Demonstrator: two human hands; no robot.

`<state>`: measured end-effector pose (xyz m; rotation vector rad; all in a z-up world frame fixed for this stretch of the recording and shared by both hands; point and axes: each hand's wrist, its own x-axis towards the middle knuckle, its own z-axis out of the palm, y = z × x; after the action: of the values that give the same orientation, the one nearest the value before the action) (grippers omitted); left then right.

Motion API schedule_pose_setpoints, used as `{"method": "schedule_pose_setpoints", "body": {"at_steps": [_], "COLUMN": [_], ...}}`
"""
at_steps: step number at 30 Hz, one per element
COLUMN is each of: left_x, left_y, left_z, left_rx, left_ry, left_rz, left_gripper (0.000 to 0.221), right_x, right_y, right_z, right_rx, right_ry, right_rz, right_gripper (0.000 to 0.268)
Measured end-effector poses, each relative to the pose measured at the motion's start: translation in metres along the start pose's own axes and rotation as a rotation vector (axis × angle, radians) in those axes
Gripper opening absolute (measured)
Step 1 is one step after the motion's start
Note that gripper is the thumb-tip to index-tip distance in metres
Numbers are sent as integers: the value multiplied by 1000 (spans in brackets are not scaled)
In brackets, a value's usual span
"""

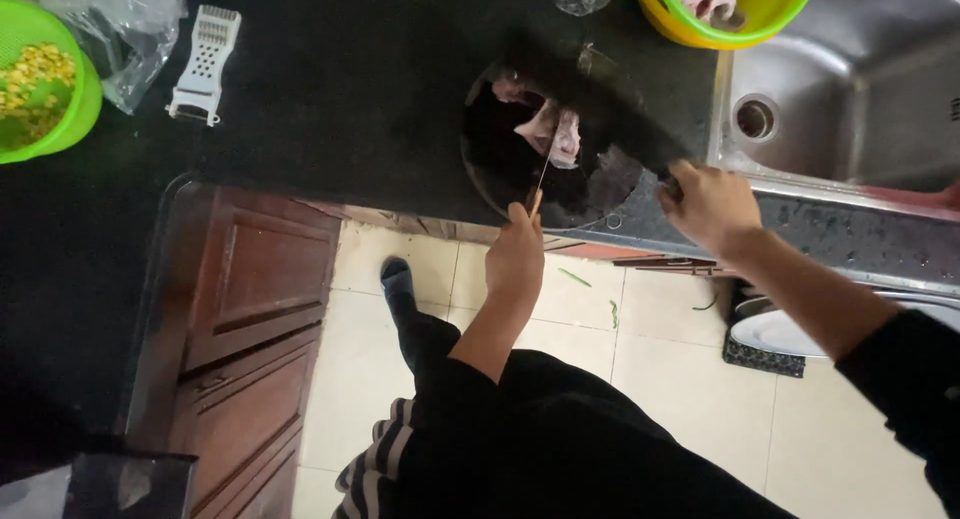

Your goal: Preparing and cutting fish on a wooden cutting board using a cleaver and a knife.

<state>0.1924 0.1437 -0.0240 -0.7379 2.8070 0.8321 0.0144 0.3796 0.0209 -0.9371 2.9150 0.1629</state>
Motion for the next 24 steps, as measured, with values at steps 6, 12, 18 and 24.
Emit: {"method": "schedule_pose_setpoints", "body": {"at_steps": [6, 12, 18, 24], "left_x": [1, 4, 10, 6], "left_y": [12, 16, 23, 40], "left_z": [-13, -4, -4, -34], "left_rx": [63, 12, 22, -80], "left_ry": [-36, -61, -100, -167], "left_rz": [-40, -71, -117, -176], "left_gripper": [36, 38, 43, 42], "right_x": [1, 13, 2, -48], "right_y": [-10, -17, -16, -15], "right_z": [-14, -44, -12, 2], "right_rx": [175, 51, 96, 427], "right_ry": [266, -30, -64, 23], "right_rz": [41, 100, 151, 376], "right_gripper": [28, 22, 30, 29]}}
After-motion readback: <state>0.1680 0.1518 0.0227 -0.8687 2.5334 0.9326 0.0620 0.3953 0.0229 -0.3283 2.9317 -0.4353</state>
